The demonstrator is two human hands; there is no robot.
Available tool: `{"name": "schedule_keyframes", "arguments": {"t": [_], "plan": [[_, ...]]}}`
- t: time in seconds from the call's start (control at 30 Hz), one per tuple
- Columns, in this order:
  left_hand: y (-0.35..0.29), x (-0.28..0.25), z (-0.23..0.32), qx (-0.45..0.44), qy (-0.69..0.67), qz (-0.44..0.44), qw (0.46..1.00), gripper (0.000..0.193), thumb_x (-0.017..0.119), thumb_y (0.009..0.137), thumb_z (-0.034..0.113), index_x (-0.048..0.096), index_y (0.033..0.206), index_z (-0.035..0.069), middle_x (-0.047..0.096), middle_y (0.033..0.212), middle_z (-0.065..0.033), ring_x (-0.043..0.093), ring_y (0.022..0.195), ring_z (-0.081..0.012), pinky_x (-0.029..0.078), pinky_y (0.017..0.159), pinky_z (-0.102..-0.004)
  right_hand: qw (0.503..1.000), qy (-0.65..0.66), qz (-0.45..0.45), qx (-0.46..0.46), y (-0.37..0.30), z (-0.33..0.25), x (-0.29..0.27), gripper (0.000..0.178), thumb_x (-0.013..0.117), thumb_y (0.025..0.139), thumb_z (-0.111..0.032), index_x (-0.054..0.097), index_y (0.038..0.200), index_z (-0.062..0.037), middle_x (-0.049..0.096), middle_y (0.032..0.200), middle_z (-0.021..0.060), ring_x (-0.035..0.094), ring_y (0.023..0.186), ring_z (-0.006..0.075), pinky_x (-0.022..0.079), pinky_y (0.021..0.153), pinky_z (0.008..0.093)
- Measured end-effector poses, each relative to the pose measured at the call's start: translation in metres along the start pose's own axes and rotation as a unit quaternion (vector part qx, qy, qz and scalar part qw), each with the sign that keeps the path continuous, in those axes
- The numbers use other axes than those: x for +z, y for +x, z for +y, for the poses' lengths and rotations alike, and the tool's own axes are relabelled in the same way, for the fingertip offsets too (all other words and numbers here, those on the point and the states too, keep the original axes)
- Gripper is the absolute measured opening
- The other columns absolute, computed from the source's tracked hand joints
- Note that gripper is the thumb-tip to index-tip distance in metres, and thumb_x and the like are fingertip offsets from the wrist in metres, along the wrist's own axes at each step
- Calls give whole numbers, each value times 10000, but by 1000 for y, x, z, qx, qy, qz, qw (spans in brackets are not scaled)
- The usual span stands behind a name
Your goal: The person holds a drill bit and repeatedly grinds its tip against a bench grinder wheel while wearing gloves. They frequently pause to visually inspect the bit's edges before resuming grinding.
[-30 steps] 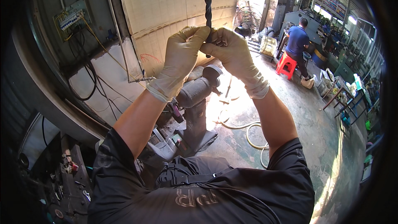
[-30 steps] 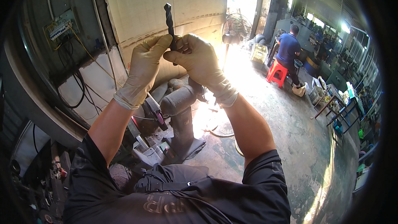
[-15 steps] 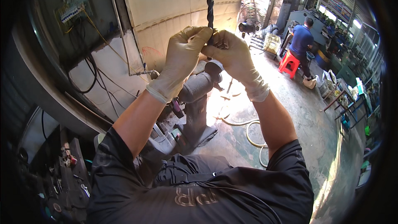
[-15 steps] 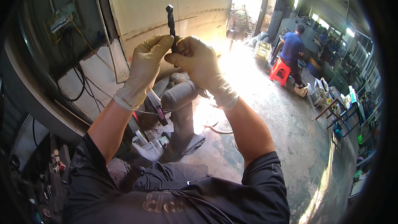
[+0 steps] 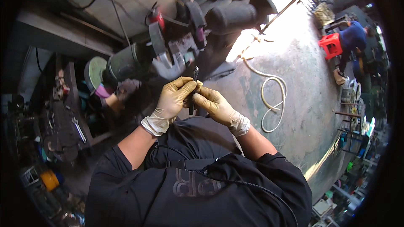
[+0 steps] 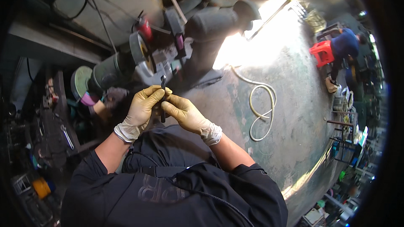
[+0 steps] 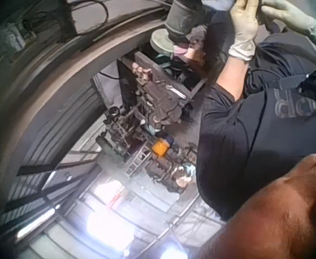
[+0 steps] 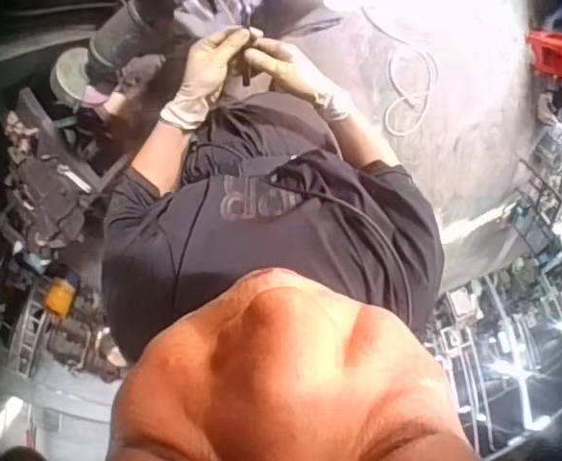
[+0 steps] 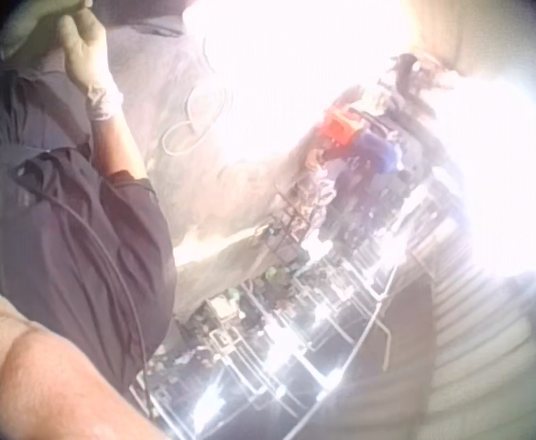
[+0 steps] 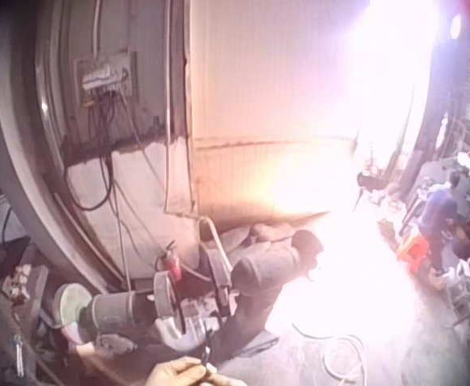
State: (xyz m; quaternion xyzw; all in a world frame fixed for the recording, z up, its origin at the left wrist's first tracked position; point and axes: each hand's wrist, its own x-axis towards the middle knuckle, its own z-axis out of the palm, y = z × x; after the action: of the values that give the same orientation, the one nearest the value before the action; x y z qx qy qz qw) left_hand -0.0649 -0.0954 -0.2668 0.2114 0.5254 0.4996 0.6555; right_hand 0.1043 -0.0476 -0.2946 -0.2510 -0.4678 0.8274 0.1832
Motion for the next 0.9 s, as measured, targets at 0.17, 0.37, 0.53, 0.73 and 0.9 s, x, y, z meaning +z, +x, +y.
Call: {"name": "schedule_keyframes", "arguments": {"t": [0.17,0.37,0.53,0.73,0.9], "plan": [[4,-39,-54,-18,-32,86,996,131,602,959,96,687,996,3,647,926,-6,610,852,-94,503,750,-219,992,8,-35,124,29,57,-10,317,540,1015,-266,594,1169,5,618,897,6,566,713,65,485,669,216],[35,-88,-110,106,203,169,959,77,689,848,-17,694,924,-9,640,965,-29,606,891,-109,484,828,-245,993,-71,-43,85,68,125,-22,320,491,1038,-250,581,1183,21,629,938,25,559,802,67,470,723,213],[52,-117,-127,97,206,187,955,93,722,813,-22,671,889,-4,638,974,-34,606,877,-102,488,818,-243,985,-42,-59,159,93,157,-23,339,470,1046,-252,571,1203,31,628,986,42,546,900,96,457,830,246],[63,-146,-142,94,210,186,955,130,733,802,-34,645,895,-10,622,995,-40,614,840,-101,514,761,-238,987,-18,-63,149,113,181,-17,348,462,1048,-248,563,1228,33,643,1063,75,564,997,123,450,899,264],[68,-167,-149,79,200,174,961,134,733,806,-37,637,897,-14,613,1008,-40,618,845,-100,514,761,-233,988,4,-45,148,124,202,-10,343,468,1046,-234,557,1241,33,642,1078,86,564,1027,129,446,924,269]]}}
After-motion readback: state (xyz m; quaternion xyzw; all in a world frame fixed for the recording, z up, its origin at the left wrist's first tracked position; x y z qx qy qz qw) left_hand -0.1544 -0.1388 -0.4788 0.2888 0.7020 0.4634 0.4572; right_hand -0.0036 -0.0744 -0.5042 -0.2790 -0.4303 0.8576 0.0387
